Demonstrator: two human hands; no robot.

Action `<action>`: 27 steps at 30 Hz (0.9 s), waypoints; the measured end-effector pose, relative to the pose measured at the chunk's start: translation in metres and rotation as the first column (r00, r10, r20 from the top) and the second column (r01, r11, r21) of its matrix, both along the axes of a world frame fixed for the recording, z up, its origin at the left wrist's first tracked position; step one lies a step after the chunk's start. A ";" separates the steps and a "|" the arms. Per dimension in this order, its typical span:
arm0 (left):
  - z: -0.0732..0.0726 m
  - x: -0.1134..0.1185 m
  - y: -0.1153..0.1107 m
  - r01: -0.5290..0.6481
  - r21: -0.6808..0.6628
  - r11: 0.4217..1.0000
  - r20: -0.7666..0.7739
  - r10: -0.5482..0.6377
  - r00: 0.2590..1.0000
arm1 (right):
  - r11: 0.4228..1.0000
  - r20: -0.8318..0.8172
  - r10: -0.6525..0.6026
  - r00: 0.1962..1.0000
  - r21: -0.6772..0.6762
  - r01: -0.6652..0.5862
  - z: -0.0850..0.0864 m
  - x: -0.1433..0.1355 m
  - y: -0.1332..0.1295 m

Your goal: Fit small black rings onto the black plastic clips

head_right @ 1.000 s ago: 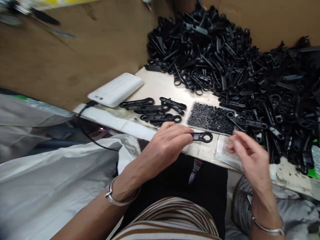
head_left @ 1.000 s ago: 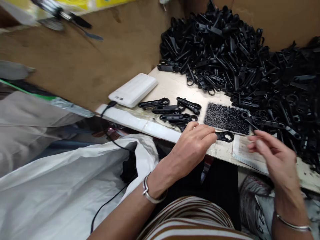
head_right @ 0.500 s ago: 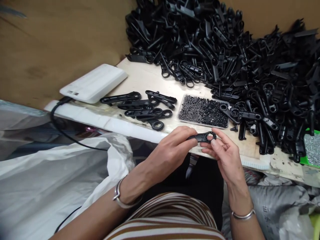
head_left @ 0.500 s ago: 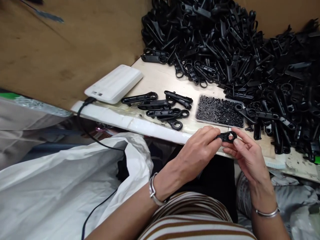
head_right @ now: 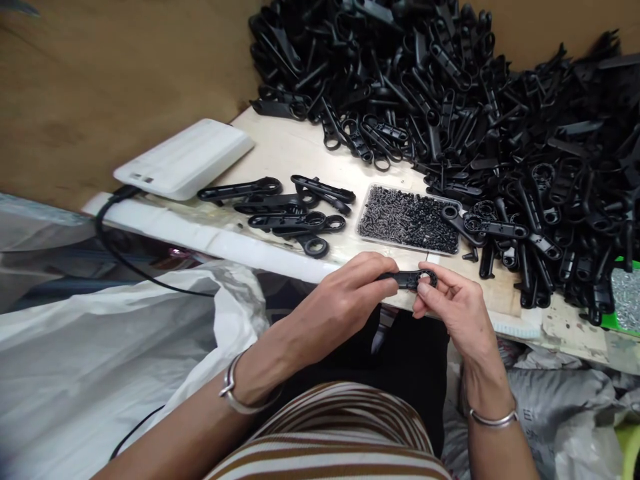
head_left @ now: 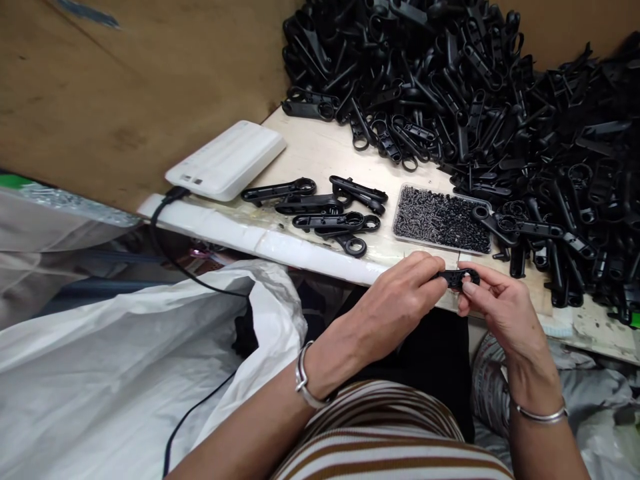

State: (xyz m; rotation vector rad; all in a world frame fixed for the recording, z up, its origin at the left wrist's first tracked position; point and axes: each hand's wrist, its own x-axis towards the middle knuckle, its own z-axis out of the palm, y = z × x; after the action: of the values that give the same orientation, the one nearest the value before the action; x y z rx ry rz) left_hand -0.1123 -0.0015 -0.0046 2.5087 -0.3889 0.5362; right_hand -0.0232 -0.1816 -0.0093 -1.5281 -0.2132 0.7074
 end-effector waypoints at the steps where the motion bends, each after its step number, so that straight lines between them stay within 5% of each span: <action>1: 0.001 0.000 0.001 0.011 -0.001 1.000 -0.018 -0.011 1.000 | 0.999 -0.003 0.032 0.999 -0.008 -0.032 0.001 0.002 -0.002; 7: 0.004 0.001 0.005 0.033 0.015 0.999 -0.051 -0.033 0.998 | 0.997 -0.082 0.073 0.994 0.022 -0.072 -0.001 0.006 -0.002; 27: -0.009 0.006 0.001 -0.037 -0.079 0.996 -0.005 0.037 0.999 | 0.965 -0.157 -0.223 0.962 0.102 0.240 -0.013 -0.015 0.014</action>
State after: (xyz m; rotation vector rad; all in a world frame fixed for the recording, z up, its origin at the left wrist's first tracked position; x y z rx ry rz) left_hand -0.1066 -0.0003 -0.0136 2.4444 -0.3145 0.5508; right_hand -0.0381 -0.1678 -0.0220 -1.3542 0.0327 0.6036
